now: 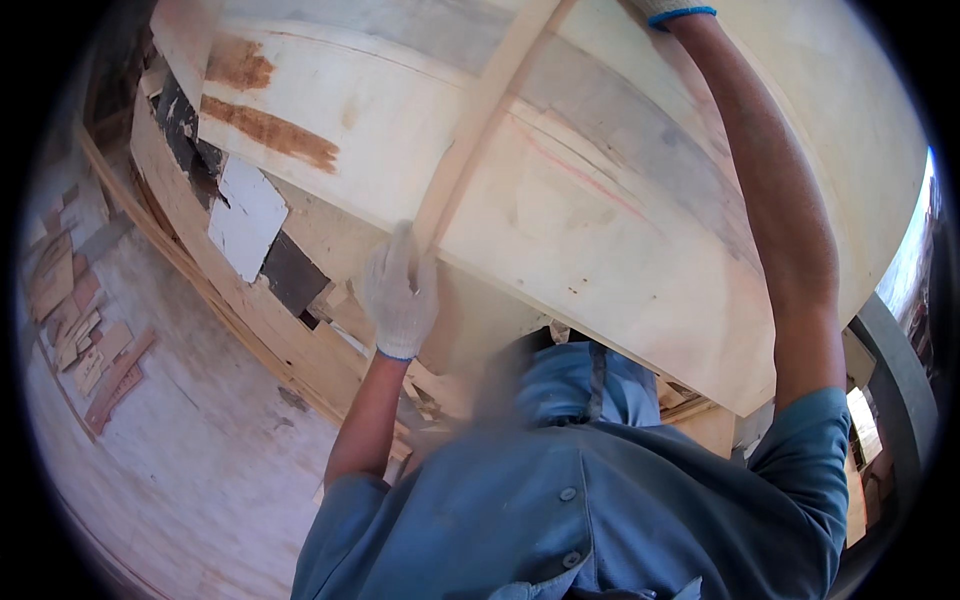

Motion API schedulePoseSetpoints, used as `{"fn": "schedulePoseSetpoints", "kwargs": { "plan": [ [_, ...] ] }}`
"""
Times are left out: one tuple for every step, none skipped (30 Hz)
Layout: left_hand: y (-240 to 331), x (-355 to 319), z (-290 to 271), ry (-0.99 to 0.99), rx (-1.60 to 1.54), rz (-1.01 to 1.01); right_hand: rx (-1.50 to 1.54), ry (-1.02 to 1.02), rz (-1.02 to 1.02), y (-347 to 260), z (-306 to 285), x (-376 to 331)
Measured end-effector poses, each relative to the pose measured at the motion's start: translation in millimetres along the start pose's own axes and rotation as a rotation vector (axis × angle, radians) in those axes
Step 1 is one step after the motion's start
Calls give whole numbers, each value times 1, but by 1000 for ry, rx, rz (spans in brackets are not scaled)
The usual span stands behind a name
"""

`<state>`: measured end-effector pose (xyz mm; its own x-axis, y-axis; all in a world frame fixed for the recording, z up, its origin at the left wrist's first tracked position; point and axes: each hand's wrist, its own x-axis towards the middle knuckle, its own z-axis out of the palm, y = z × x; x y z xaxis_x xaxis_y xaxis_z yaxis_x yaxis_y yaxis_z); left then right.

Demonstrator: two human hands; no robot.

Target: The person positions a large sheet of plywood on a workbench, then uses a tape measure and pencil to mark measurements on the surface. They also use a wooden straightedge to draw straight lines across the plywood. The person handles the plywood and tools with gloved hands.

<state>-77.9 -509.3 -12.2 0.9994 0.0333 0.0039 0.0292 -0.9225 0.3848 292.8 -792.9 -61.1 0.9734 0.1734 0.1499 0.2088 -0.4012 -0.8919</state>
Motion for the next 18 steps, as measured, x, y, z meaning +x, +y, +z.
{"fn": "schedulePoseSetpoints", "kwargs": {
  "plan": [
    [-2,-1,0,15,12,18,-5,5,-16,2,2,0],
    [-3,-3,-1,30,24,37,-8,6,-33,3,3,1],
    [-3,-6,-2,45,37,57,-9,6,-51,4,4,2],
    [-1,-5,-5,-41,50,-32,-25,13,-77,6,5,1],
    [3,-5,-9,-127,61,-121,-44,18,-99,9,8,0],
    [6,-7,-13,-214,72,-207,-68,16,-134,12,11,-5],
    [7,-7,-17,-212,97,-174,-156,9,-191,14,12,-14],
    [9,-7,-22,-205,118,-131,-255,10,-248,18,10,-21],
    [14,1,-23,-175,131,-77,-369,23,-319,21,0,-18],
    [18,9,-35,-146,86,3,-491,45,-394,23,-16,-8],
    [21,24,-43,-121,37,86,-622,64,-460,24,-30,-1],
    [31,50,-39,-42,31,137,-506,98,-408,12,-28,-6],
    [43,70,-40,26,25,181,-531,116,-408,1,-28,-7],
    [56,88,-43,84,22,226,-550,118,-376,-5,-32,-10],
    [73,117,-43,64,41,293,-528,128,-377,-11,-37,-13],
    [91,144,-33,97,29,386,-537,130,-381,-15,-45,-16],
    [104,174,-18,124,14,477,-547,128,-378,-17,-49,-16],
    [116,201,-7,152,5,559,-551,119,-379,-22,-51,-13]
  ]
}}
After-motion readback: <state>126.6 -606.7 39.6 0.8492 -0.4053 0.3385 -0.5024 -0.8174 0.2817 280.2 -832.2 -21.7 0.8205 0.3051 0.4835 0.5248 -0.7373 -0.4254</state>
